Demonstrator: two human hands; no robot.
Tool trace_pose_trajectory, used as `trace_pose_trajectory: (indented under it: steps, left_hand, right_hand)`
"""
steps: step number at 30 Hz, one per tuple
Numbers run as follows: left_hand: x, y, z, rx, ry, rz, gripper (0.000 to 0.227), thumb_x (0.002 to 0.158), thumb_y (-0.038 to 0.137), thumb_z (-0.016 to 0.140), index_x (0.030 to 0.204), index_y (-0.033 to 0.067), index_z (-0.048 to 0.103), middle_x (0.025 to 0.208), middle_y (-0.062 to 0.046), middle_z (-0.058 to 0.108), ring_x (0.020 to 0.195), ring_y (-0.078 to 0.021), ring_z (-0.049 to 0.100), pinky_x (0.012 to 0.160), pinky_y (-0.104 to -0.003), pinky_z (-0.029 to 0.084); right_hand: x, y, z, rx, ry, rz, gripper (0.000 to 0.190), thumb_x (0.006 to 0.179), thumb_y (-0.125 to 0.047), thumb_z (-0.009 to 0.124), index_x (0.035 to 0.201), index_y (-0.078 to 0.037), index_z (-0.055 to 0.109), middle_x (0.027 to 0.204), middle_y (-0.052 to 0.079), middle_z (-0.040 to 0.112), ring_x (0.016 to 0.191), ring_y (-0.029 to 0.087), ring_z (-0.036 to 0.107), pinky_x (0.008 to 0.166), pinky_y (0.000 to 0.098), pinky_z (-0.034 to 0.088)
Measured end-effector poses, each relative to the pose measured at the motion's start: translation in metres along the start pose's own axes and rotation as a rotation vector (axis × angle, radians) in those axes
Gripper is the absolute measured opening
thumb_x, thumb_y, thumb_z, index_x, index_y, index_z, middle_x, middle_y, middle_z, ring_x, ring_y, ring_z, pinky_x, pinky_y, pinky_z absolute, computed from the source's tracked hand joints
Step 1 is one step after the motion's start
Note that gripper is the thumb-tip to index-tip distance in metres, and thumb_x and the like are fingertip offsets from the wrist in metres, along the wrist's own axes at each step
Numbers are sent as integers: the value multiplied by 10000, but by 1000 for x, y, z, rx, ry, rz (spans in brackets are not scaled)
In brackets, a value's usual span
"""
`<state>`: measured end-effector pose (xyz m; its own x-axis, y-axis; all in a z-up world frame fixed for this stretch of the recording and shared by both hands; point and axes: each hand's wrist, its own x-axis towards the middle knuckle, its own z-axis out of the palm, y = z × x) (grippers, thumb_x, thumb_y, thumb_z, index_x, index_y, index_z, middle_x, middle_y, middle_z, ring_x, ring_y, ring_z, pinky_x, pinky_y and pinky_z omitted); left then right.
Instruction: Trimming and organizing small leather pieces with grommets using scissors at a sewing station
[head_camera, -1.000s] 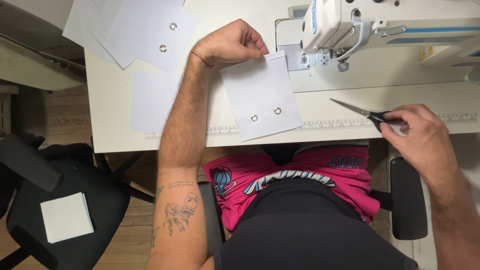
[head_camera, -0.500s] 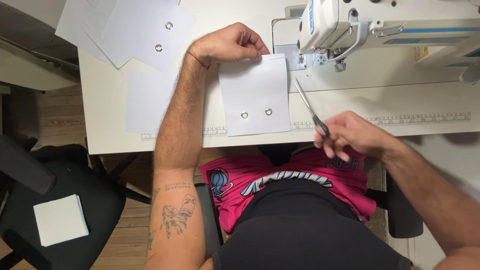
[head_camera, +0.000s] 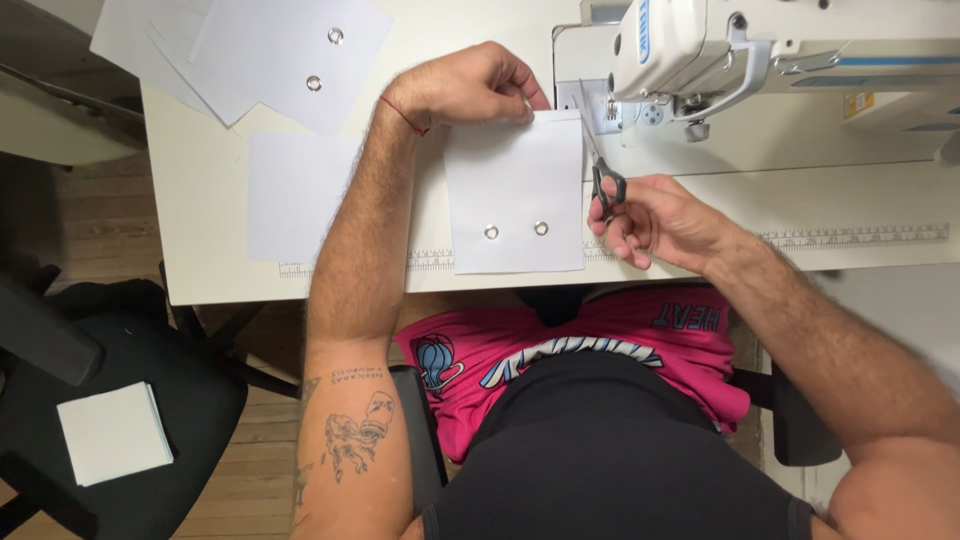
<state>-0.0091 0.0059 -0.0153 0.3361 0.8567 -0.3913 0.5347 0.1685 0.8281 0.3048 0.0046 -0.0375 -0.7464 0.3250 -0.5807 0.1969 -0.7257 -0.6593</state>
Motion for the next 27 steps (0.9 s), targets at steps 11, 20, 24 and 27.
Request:
trace_pose_trajectory:
  steps: [11, 20, 24, 27]
  left_hand:
    - [-2, 2, 1, -24, -8, 12, 220, 905, 171, 653, 1084, 200, 778, 822, 123, 664, 748, 6, 545, 696, -176, 428]
    - [-5, 2, -3, 23, 0, -16, 244, 892, 167, 688, 1111, 209, 787, 738, 143, 639, 701, 15, 528, 694, -172, 415]
    - [-14, 5, -10, 4, -14, -14, 313, 830, 155, 794, 1141, 186, 765, 744, 145, 641, 712, 14, 557, 737, -173, 451]
    - [-16, 0, -14, 28, -8, 25, 407, 802, 132, 855, 1191, 211, 765, 877, 112, 644, 824, 11, 614, 821, -157, 512]
  right_hand:
    - [3, -2, 2, -48, 67, 24, 356, 969, -321, 682, 949, 34, 663, 822, 182, 645, 467, 136, 591, 305, 215, 397]
    - [-7, -7, 5, -77, 6, 20, 363, 988, -293, 667, 958, 68, 679, 755, 185, 675, 445, 134, 596, 308, 211, 434]
    - [-37, -26, 19, -613, 157, 200, 285, 940, -148, 650, 979, 119, 745, 880, 222, 767, 602, 240, 643, 396, 309, 437]
    - [-72, -28, -9, -919, 339, 258, 205, 921, -147, 751, 1021, 10, 837, 752, 151, 797, 520, 213, 582, 501, 316, 492]
